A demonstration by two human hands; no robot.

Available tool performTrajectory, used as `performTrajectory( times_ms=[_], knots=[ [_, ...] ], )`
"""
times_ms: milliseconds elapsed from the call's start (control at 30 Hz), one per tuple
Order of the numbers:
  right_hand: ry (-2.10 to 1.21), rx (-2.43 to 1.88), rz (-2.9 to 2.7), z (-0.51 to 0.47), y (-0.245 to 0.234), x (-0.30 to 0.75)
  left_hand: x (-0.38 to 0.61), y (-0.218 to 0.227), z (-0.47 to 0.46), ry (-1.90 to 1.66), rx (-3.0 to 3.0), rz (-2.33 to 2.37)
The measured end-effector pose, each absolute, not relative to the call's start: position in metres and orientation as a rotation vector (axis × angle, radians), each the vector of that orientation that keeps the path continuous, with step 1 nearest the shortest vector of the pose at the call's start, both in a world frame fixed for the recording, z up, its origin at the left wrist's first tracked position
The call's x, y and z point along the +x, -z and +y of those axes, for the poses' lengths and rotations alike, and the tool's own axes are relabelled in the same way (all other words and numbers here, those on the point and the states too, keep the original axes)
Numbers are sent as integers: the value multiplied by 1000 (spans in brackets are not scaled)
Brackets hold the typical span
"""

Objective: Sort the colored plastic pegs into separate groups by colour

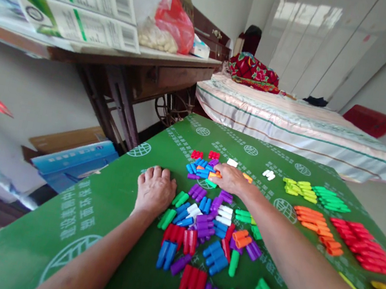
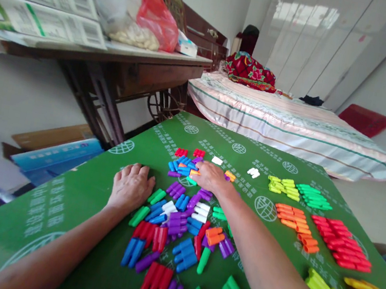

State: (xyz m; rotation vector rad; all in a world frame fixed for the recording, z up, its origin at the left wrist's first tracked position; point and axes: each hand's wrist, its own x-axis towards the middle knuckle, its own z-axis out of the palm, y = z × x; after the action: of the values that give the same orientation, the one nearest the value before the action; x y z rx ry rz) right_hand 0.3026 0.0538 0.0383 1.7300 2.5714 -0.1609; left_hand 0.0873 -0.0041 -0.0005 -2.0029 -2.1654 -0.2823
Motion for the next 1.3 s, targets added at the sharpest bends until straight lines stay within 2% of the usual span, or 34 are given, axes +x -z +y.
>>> performTrajectory(
  times_ms=[333, 600, 933, 1300],
  knots=[
    [78, 1700, 2413, 29, -59, 316, 86, 5, -4, 317, -1996, -2139],
    [42, 1675, 2632, 57, -36, 258, 87, 5, -5, 315, -1996, -2155],
    [100, 1703, 2536, 18, -48, 300, 87, 6, -6, 349, -2007, -2165],
    [-25, 1693, 2596, 34, -28, 261, 88, 4, -6, 336, -2002, -2157]
  ],
)
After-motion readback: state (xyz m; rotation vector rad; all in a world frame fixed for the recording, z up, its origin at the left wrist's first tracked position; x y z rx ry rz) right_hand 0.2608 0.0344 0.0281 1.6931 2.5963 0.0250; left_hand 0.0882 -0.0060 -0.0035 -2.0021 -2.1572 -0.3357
